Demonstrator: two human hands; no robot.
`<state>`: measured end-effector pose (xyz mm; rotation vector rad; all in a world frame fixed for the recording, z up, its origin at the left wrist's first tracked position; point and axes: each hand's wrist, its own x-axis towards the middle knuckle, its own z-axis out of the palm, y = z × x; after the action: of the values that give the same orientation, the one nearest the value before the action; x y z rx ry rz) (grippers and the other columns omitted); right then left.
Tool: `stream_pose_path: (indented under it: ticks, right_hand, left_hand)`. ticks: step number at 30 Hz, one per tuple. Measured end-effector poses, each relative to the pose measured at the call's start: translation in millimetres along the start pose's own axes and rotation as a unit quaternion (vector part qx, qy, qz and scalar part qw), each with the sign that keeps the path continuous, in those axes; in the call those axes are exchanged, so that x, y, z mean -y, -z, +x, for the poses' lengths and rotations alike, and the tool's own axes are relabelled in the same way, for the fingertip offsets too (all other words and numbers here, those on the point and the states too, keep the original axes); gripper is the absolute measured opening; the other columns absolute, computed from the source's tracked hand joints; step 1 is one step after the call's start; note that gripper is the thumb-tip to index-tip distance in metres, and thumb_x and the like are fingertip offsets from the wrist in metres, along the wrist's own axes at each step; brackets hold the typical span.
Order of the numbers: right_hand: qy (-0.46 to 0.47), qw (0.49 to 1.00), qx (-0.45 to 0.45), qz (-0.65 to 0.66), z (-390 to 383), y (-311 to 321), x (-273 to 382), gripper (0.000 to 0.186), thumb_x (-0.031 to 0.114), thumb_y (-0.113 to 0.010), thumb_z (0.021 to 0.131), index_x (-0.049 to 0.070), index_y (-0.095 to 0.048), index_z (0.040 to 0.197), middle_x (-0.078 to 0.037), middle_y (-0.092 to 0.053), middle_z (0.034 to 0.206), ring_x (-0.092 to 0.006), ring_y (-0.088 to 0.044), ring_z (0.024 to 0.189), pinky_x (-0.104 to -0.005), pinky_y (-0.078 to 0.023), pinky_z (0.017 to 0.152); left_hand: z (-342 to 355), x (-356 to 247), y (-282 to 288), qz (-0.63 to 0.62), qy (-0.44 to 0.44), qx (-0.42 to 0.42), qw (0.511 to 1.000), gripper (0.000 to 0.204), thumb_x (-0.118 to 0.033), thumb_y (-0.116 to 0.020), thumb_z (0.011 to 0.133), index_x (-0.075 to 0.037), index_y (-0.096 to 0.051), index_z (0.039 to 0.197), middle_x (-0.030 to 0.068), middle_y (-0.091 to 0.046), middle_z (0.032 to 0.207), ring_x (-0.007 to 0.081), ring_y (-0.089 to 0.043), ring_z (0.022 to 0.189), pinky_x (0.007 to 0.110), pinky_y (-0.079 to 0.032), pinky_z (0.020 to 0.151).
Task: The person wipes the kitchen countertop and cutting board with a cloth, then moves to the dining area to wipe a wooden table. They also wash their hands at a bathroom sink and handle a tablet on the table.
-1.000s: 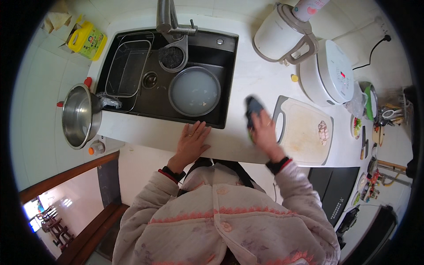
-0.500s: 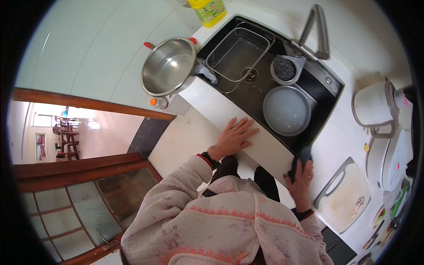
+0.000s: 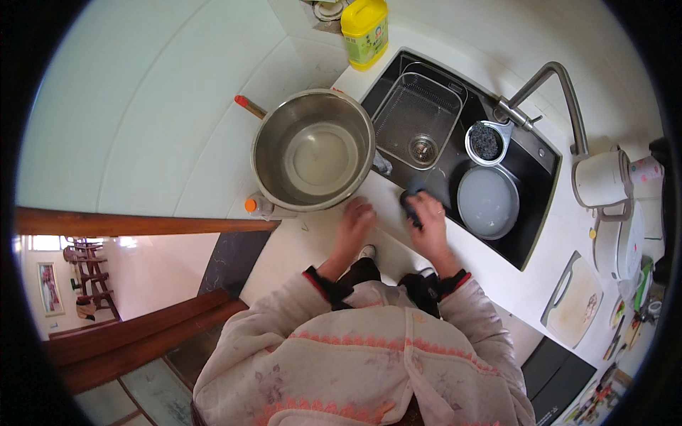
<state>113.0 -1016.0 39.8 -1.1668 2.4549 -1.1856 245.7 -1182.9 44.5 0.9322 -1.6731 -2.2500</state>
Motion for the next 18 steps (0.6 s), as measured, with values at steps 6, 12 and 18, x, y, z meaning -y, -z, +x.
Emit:
stream_pose_path:
  ticks: [6, 12, 18]
  right_hand:
    - [0.113, 0.983, 0.051, -0.135, 9.8, -40.9, 38.0, 0.050, 0.025, -0.073, 0.073, 0.016, -0.063, 0.121, -0.013, -0.051, 0.133, -0.0331, -0.045, 0.128, -0.0466, -0.032, 0.104]
    - [0.090, 0.986, 0.023, -0.135, -4.5, -12.2, 10.3, 0.048, 0.015, -0.075, 0.069, 0.013, -0.065, 0.116, -0.012, -0.053, 0.131, -0.0326, -0.047, 0.126, -0.0470, -0.037, 0.103]
    - [0.017, 0.983, 0.000, -0.183, -53.1, 29.8, -4.8, 0.051, 0.012, -0.076, 0.069, 0.012, -0.065, 0.118, -0.014, -0.053, 0.133, -0.0352, -0.046, 0.127, -0.0463, -0.036, 0.103]
  left_hand:
    - [4.8, -53.9, 57.5, -0.402, 0.035, -0.054, 0.913, 0.047, -0.040, -0.051, 0.099, -0.007, -0.048, 0.131, 0.0138, -0.060, 0.121, 0.0291, -0.061, 0.107, 0.045, -0.052, 0.092]
    - [31.7, -67.1, 90.6, -0.321, 0.136, -0.129, 0.928, 0.031, -0.018, -0.048, 0.093, 0.002, -0.054, 0.117, 0.0168, -0.064, 0.108, 0.0304, -0.065, 0.091, 0.044, -0.058, 0.076]
    - [70.0, -88.9, 119.1, -0.278, 0.154, -0.122, 0.940, 0.017, -0.012, -0.052, 0.091, 0.000, -0.058, 0.099, 0.0129, -0.066, 0.093, 0.0267, -0.065, 0.077, 0.038, -0.057, 0.066]
